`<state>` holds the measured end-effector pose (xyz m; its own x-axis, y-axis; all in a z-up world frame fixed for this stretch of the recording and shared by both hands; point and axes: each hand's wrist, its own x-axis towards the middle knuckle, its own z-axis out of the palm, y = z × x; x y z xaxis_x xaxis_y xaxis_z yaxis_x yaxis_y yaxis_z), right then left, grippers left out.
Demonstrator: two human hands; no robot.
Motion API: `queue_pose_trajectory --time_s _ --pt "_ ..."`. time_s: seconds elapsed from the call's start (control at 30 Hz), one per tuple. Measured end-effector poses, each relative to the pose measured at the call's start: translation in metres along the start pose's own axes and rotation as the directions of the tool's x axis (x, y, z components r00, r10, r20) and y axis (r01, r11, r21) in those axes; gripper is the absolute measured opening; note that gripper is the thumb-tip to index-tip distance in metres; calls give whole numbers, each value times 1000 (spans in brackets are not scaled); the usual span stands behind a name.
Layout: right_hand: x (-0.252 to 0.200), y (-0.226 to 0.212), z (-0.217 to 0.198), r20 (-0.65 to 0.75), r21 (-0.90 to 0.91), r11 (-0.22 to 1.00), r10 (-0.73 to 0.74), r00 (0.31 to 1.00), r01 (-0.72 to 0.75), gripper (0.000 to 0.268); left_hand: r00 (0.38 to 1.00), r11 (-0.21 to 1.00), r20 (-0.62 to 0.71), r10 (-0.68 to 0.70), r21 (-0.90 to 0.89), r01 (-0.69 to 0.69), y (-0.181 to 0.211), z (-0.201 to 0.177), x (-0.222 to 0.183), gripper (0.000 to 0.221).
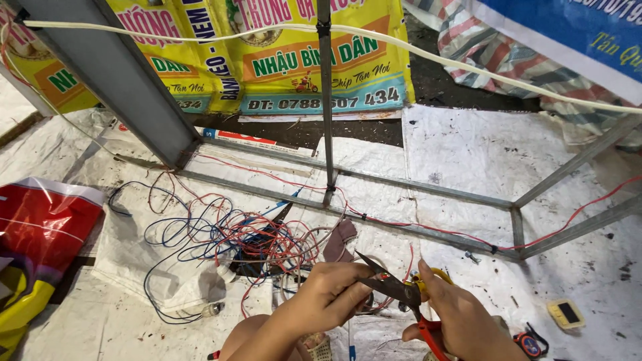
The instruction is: Stripping electrical wires with scissors and securing them to a metal frame using tape.
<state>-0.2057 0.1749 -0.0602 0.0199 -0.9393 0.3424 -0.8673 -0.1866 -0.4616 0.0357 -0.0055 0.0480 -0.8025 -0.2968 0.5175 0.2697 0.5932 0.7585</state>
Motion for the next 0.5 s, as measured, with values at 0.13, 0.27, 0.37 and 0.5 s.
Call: queue_pose_trajectory --time_s 0.13,0.27,0.37,0.5 --pt "7 12 5 21 42 999 -19 1000 18 135 997 987 12 -71 -143 72 -9 2 0 22" --pt "19 36 14 17 30 999 -14 1000 14 130 942 786 117 -315 -524 328 -35 12 -3 17" --pt "27 44 20 47 44 998 49 998 -51 125 904 659 93 -416 -655 371 -39 16 8 27" --pt "32 41 20 96 0 986 165 982 -166 122 927 655 95 -362 -681 326 -40 16 11 20"
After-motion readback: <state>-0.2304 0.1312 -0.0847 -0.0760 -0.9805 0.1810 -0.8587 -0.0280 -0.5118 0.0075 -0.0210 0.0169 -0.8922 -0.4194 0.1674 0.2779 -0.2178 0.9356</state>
